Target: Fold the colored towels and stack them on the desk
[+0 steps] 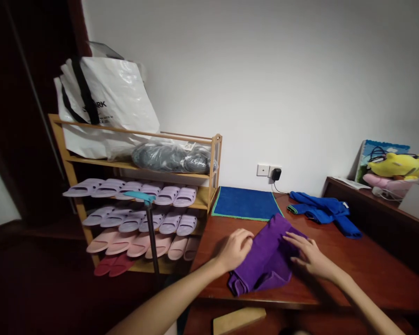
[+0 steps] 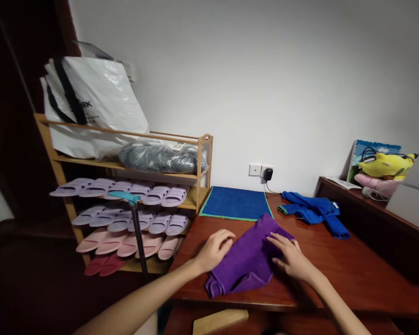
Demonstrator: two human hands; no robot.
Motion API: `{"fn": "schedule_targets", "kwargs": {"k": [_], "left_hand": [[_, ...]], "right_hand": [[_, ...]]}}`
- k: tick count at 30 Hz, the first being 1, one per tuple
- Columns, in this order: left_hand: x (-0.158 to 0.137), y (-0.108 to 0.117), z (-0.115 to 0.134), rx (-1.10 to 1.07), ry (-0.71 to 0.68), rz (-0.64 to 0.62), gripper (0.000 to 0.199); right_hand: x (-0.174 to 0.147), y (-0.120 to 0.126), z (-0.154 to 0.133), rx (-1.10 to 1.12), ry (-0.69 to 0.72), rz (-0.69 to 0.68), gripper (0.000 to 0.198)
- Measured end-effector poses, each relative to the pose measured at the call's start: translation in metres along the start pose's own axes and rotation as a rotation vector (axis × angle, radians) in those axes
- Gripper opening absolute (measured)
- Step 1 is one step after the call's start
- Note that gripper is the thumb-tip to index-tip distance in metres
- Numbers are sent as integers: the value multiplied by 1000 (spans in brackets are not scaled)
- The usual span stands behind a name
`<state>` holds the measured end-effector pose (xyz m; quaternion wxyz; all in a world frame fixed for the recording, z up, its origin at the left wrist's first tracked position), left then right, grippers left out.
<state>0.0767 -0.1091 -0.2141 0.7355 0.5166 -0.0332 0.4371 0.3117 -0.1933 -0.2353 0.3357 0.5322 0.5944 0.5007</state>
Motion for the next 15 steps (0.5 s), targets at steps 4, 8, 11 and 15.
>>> {"fn": "schedule_targets", "kwargs": {"k": [4,8,11,15], "left_hand": [[-37,-15,49,143,-197,-277,41],[-48,-13,42,303,-62,-316,29],[-43,0,26,178,20,-396,35],[-38,11,14,-203,38,-591,40]], "right_hand": [[1,-32,11,-114,15,-49,55],[-6,-29,-9,-191,48,28,27],[-17,-16,-22,-244,97,54,10],[-25,10,-34,-309,144,137,8]]}}
Point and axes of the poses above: each hand's wrist, its own x-axis towards the middle knuckle, its own y-axis out of the back of the hand, z = x × y, the point moved 6 cm from there along x, towards the middle knuckle, and after that the axes turned 8 degrees about y, right-handed, at the moved point
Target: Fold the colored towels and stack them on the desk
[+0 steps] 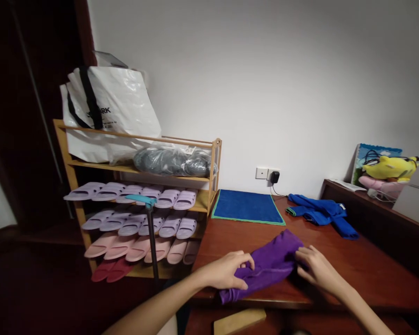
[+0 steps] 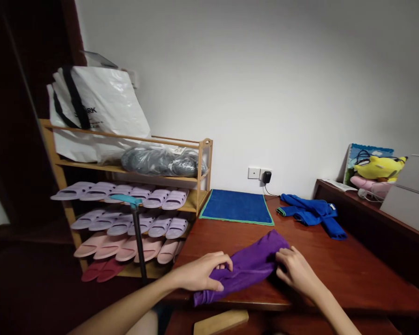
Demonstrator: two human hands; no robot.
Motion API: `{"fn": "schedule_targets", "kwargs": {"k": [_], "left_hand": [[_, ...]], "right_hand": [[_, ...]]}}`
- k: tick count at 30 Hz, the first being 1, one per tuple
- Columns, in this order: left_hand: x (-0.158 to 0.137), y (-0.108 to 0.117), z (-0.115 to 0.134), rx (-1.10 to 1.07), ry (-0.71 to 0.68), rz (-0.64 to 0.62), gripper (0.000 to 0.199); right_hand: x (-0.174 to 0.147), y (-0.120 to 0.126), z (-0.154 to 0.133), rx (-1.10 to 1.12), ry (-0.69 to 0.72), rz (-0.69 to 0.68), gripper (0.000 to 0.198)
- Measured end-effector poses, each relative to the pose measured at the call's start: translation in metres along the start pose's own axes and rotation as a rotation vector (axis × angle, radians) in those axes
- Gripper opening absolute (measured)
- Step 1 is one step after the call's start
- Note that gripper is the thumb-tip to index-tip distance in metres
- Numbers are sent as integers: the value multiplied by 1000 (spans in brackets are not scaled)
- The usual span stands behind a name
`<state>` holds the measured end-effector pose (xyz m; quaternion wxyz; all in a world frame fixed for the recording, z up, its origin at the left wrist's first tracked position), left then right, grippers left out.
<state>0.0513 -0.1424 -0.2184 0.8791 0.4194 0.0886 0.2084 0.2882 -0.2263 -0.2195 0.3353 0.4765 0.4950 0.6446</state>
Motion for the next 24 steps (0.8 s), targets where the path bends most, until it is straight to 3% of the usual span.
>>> {"fn": "schedule_targets", "kwargs": {"k": [3,6,9,14,16,18,20,24], "left_hand": [[3,2,-10,-389,71,-15,29],[2,3,-23,-777,174,130,20],[-9,10,-43,-923,233,269,15],[-33,31,-80,-476,332,354,18],[-37,42,-80,-377,323,442,20],[-34,48,-60,-259,227,515,23],[-22,44,-26,-60,70,534,27],[23,0,31,380,-195,332,23]], "right_hand": [[8,26,6,-88,-63,139,17],[15,43,17,-159,-178,290,24],[13,41,31,-169,-258,355,27],[-1,-1,58,-55,-278,189,18],[-1,-12,60,-11,-294,154,18],[6,-17,45,29,-271,157,29],[18,-20,13,77,-197,152,33],[34,-40,-63,104,-62,87,29]]}}
Point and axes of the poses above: each hand's wrist, its own x-axis towards the middle knuckle, its own y-axis out of the back of the hand, z = x × y, the point moved 6 cm from there along x, towards the middle knuckle, and after that the axes turned 8 degrees about y, right-handed, at the moved point
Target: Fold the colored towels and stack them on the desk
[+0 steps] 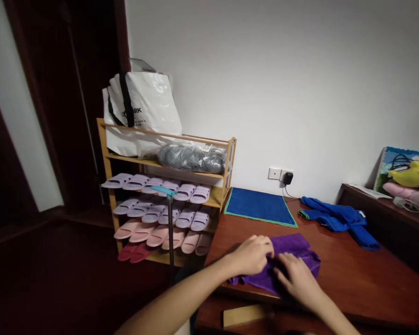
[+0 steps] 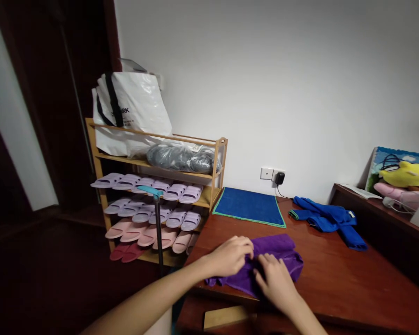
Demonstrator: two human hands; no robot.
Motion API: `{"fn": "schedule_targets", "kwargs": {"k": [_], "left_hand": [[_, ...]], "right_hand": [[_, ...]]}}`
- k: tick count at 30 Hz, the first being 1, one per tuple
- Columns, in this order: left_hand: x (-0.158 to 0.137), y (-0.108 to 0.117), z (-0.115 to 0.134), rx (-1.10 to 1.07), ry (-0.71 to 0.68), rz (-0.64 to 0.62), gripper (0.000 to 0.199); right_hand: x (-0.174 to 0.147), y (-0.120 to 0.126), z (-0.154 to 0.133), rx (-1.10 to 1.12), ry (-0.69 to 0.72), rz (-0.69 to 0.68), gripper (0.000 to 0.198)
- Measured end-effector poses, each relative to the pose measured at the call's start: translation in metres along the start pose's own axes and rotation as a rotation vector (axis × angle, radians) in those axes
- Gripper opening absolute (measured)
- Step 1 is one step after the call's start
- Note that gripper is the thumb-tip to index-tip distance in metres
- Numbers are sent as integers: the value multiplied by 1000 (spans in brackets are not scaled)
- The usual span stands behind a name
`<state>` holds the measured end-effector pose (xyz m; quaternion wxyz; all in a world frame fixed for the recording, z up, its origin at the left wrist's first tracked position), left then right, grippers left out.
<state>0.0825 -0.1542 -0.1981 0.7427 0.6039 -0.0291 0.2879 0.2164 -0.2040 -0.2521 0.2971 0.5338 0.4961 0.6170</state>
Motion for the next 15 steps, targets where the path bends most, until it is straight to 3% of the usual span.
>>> {"fn": "schedule_targets", "kwargs": {"k": [3,5,10,13,15], "left_hand": [[22,-35,10,224,-74,-130,23],[30,-44,-1,240,32,-148,29],[27,-31,-49,130,372,-120,48],[7,-19,-72,90,493,-142,40],[-11,-10,-79,76,546,-155,33]], "right_hand": [[-9,-16,-18,-112,-2,47,30],[-19,-19,-11,-139,-10,90,30],[-38,-5,15,-85,6,78,16],[-48,13,30,-80,-2,102,19],[-54,27,45,-32,-67,197,22]]}}
Point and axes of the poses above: each hand's wrist, its own x-axis towards the middle knuckle, its own y-axis out of the back of the hand, z = x × y, the point moved 6 cm from there along x, towards the middle knuckle, and after that the axes turned 8 degrees about y, right-handed, at the moved point
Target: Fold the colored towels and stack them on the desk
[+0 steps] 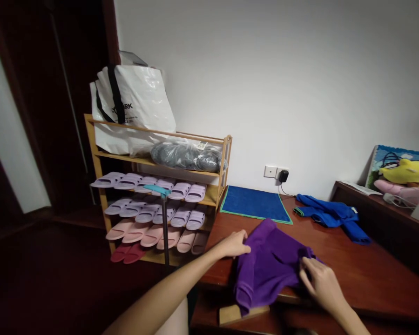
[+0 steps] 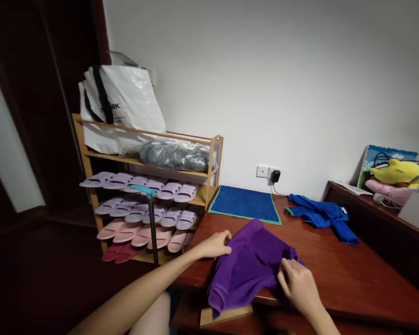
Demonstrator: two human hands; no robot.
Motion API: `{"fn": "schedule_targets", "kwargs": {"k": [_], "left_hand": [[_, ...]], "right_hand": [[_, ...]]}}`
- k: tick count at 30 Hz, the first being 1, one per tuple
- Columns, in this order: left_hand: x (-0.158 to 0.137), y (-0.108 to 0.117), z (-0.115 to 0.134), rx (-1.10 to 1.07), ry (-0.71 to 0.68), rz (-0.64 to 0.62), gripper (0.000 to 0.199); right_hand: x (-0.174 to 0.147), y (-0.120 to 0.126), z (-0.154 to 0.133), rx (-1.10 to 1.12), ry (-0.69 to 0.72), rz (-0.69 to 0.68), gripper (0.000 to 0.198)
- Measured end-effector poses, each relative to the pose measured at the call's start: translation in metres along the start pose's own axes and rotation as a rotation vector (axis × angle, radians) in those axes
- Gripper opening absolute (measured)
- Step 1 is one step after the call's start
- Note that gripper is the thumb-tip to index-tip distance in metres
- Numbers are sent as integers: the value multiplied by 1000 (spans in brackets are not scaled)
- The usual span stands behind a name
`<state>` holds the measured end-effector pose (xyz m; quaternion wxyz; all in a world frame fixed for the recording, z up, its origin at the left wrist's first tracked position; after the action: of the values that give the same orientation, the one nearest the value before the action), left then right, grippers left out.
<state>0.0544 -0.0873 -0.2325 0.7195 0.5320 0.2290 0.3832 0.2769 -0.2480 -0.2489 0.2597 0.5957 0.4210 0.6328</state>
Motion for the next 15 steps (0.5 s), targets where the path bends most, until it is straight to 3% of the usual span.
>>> {"fn": "schedule_targets", "kwargs": {"k": [2,4,7,10,12,15], "left_hand": [[-16,8,-5,3,39,21,32],[-33,18,7,7,2,91,38],[-52,20,59,21,-333,181,33],[-58,2,102,137,-687,147,15],[-52,-8,103,212,-749,100,13],[-43,-3,71,163,-703,-1,15]], "right_hand": [[1,13,18,120,-138,136,26],[10,20,30,246,-254,239,32],[39,29,23,319,-276,281,38],[65,50,11,326,-271,337,34],[69,70,9,204,-207,384,30],[45,82,20,-120,-14,385,26]]}}
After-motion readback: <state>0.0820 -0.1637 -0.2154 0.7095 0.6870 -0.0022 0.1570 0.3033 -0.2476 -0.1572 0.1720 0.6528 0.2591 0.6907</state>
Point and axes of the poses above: each hand's wrist, its own x-axis towards the middle knuckle, its own y-axis out of the back of the hand, z = x × y, the point moved 6 cm from there along x, towards the middle knuckle, and after that the axes turned 8 degrees about y, right-handed, at the moved point
